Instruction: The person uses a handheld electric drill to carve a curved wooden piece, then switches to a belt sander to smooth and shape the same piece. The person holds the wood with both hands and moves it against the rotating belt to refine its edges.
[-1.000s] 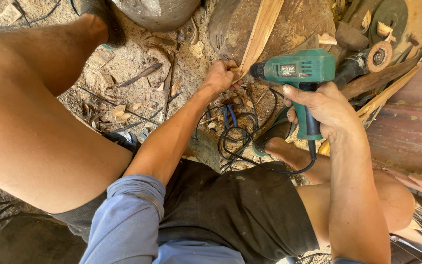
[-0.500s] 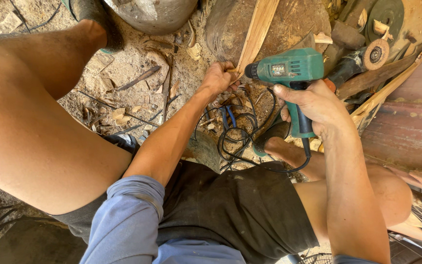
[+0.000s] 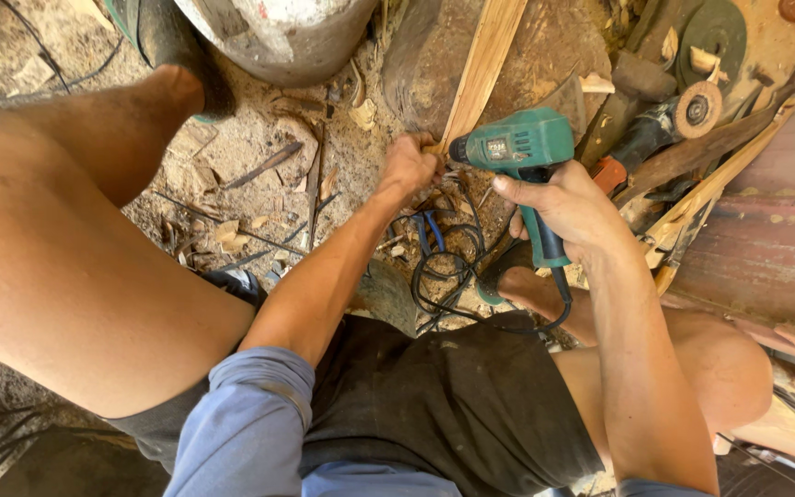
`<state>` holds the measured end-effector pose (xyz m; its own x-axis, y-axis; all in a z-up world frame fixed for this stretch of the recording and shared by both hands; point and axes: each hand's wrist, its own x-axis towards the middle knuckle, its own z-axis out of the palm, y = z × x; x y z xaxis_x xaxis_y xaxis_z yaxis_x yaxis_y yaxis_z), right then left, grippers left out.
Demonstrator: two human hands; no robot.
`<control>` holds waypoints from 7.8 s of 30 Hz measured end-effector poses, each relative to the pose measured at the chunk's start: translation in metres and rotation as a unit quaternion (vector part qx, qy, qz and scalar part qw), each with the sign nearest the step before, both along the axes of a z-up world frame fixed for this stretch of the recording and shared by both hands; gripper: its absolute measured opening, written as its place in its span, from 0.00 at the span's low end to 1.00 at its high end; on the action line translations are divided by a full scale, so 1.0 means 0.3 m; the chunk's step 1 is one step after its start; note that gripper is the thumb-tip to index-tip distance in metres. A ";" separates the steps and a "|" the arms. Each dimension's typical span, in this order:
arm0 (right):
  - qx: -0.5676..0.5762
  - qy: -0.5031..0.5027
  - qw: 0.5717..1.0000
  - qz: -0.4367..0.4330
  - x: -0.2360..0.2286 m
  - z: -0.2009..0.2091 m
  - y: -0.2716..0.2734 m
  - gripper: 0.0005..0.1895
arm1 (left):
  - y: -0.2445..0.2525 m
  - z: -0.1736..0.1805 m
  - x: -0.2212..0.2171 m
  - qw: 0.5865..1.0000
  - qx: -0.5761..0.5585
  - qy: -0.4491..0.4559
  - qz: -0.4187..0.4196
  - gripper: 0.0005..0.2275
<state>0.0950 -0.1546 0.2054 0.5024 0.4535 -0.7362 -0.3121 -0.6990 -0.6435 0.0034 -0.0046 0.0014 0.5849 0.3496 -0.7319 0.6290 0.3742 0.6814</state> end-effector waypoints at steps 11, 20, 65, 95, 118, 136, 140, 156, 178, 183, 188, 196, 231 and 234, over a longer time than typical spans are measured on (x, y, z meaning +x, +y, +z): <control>0.139 -0.031 0.988 -0.065 0.039 0.251 -0.120 0.19 | -0.006 -0.063 -0.004 0.999 0.039 -0.026 -0.026 0.15; 0.296 -0.267 0.867 -0.298 0.242 0.418 -0.432 0.23 | -0.082 0.111 0.100 0.970 -0.124 -0.196 -0.068 0.08; -0.153 -0.444 0.842 -0.266 0.321 -0.590 -1.115 0.48 | -1.096 -0.219 1.193 0.834 0.336 -0.156 -0.408 0.28; 0.170 -0.287 0.925 -0.181 0.554 -0.288 -0.852 0.36 | -0.324 0.572 0.333 0.770 0.494 -0.333 -0.229 0.34; 0.432 -0.045 0.852 -0.293 0.259 0.146 -0.036 0.12 | 0.437 0.690 -0.086 0.989 0.115 -0.091 -0.033 0.13; 0.314 -0.557 0.768 -0.038 0.342 0.035 0.064 0.10 | 0.729 0.530 0.040 0.830 0.551 0.080 0.039 0.19; 0.284 -0.587 0.758 -0.019 0.300 0.040 0.055 0.11 | 0.721 0.530 0.050 0.862 0.484 0.141 0.042 0.21; 0.320 -0.562 0.762 -0.040 0.285 0.012 -0.003 0.06 | 0.686 0.554 0.046 0.838 0.525 0.129 0.064 0.22; 0.190 -0.490 0.845 -0.099 0.242 0.009 0.103 0.30 | 0.017 0.684 0.019 0.940 -0.157 -0.274 -0.131 0.19; 0.405 -0.027 0.892 -0.196 0.275 -0.002 0.090 0.25 | 0.017 0.713 -0.006 0.950 0.032 -0.230 -0.209 0.17; 0.481 0.097 0.842 -0.224 0.246 0.008 0.134 0.28 | -0.069 0.804 -0.023 0.880 0.257 -0.081 -0.391 0.32; 0.522 0.201 0.790 -0.251 0.251 -0.028 0.144 0.27 | -0.080 0.739 -0.042 0.835 0.425 -0.227 -0.264 0.33; 0.402 -0.086 0.899 -0.150 0.417 -0.138 0.506 0.35 | 0.052 0.712 0.136 0.959 -0.139 -0.230 0.093 0.11; 0.421 -0.087 0.891 -0.148 0.426 -0.139 0.514 0.35 | 0.060 0.718 0.146 0.960 -0.138 -0.226 0.095 0.12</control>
<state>0.2227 -0.0005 0.1637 0.7643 0.6375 -0.0972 -0.2474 0.1507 -0.9571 0.0472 0.0133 0.2168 0.8090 0.3108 -0.4990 0.1961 0.6576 0.7274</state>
